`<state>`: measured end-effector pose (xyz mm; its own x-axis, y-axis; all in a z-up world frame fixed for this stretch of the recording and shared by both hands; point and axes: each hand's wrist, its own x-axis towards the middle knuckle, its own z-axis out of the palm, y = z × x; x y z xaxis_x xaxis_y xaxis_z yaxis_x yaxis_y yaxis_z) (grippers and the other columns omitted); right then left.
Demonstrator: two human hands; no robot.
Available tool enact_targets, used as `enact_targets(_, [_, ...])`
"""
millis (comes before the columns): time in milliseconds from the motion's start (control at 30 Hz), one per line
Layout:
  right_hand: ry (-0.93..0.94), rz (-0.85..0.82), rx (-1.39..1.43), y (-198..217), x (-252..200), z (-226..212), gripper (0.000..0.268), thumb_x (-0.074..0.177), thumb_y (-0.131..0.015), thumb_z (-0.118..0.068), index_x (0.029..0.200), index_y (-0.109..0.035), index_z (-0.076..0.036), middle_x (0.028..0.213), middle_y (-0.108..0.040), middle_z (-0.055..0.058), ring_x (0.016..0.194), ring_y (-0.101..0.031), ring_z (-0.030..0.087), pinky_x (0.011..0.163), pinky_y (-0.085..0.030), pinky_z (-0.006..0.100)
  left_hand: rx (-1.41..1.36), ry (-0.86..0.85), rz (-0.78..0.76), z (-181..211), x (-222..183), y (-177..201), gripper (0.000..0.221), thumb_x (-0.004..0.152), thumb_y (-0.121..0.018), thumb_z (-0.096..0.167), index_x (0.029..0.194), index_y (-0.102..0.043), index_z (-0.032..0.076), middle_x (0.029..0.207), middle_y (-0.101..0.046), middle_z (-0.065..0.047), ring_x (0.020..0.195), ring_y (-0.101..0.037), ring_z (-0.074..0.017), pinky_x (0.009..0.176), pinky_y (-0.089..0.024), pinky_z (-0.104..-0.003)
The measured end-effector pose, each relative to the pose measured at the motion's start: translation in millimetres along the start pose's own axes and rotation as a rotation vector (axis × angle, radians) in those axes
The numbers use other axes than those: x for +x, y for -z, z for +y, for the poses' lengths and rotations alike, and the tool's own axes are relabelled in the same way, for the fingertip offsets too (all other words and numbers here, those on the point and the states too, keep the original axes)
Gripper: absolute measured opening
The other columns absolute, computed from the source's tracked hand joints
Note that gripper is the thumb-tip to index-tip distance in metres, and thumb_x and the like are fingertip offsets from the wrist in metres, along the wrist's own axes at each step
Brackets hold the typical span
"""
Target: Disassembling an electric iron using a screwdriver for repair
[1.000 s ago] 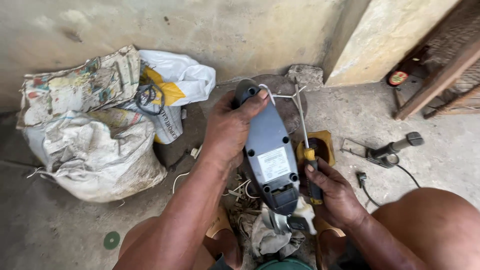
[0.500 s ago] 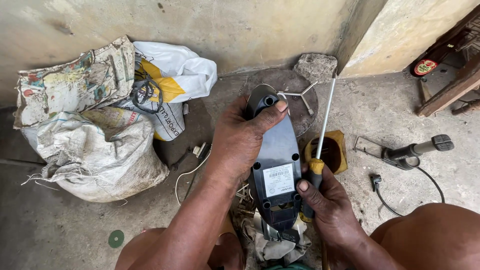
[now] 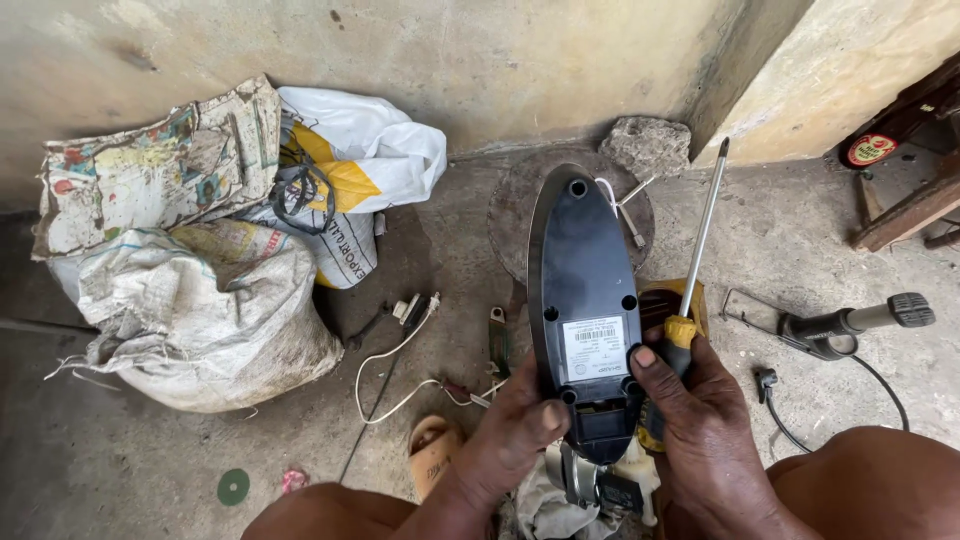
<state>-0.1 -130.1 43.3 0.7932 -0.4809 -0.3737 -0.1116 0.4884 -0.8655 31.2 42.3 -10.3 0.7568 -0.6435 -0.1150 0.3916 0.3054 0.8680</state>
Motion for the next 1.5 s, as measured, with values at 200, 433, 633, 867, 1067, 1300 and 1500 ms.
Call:
enact_targets(200, [-0.006,0.015,0.011,-26,-22,-8,0.018,0.095,-0.067,-0.004,0.112,-0.063,-0.004,0.103,-0.072,0.016,0.093,-0.068,0.029,0.086,-0.056,0.040,0.018,-0.301,0.175,4,8,-21,0.082,0.096,-0.061,0.064,0.154,-0.043,0.009,0.149,-0.060,-0.016,0.141,-0.056,-0.0347,0.117,-0.045,-0.050])
enact_targets(433, [0.034,0.062,0.025,-27,-34,1,0.027,0.089,-0.063,0.002,0.116,-0.060,-0.001,0.115,-0.071,0.023,0.104,-0.069,0.037,0.096,-0.054,0.044,0.003,-0.342,0.289,8,-7,-26,0.074,0.096,-0.067,0.057,0.150,-0.051,0.009,0.136,-0.067,-0.013,0.127,-0.066,-0.0323,0.104,-0.057,-0.047])
enact_targets(633, [-0.028,0.111,-0.005,-36,-32,-5,0.033,0.085,-0.060,0.006,0.118,-0.061,0.003,0.125,-0.072,0.028,0.113,-0.070,0.042,0.103,-0.054,0.048,-0.162,-0.224,0.293,55,-15,-36,0.073,0.091,-0.072,0.052,0.146,-0.057,0.007,0.134,-0.071,-0.011,0.126,-0.067,-0.0273,0.109,-0.052,-0.043])
enact_targets(867, [-0.139,0.051,-0.004,-29,-22,-3,0.040,0.084,-0.055,0.007,0.124,-0.059,0.005,0.135,-0.074,0.036,0.121,-0.070,0.048,0.108,-0.050,0.054,-0.234,-0.023,0.357,42,-11,-23,0.071,0.081,-0.079,0.045,0.140,-0.063,0.007,0.125,-0.078,-0.011,0.117,-0.073,-0.0260,0.102,-0.056,-0.042])
enact_targets(1067, [-0.105,0.080,-0.066,-35,-31,-9,0.036,0.083,-0.058,0.003,0.119,-0.062,0.006,0.129,-0.077,0.034,0.117,-0.072,0.045,0.105,-0.052,0.050,-0.199,-0.149,0.354,43,-12,-27,0.059,0.086,-0.077,0.045,0.129,-0.071,0.005,0.118,-0.078,-0.010,0.114,-0.073,-0.0251,0.099,-0.056,-0.042])
enact_targets(1300, [-0.039,0.011,-0.077,-19,-30,5,0.040,0.081,-0.062,0.002,0.121,-0.063,0.002,0.136,-0.076,0.028,0.122,-0.072,0.039,0.108,-0.051,0.048,-0.280,-0.229,0.304,56,-19,-39,0.052,0.091,-0.076,0.038,0.126,-0.070,0.000,0.115,-0.078,-0.015,0.109,-0.074,-0.0268,0.097,-0.057,-0.040])
enact_targets(1500, [-0.098,0.061,-0.069,-46,-31,-13,0.040,0.083,-0.057,0.002,0.123,-0.063,0.006,0.133,-0.075,0.030,0.123,-0.071,0.040,0.110,-0.050,0.047,-0.293,-0.125,0.457,34,-15,-31,0.052,0.083,-0.080,0.036,0.121,-0.074,0.002,0.105,-0.080,-0.012,0.102,-0.074,-0.0240,0.091,-0.056,-0.039])
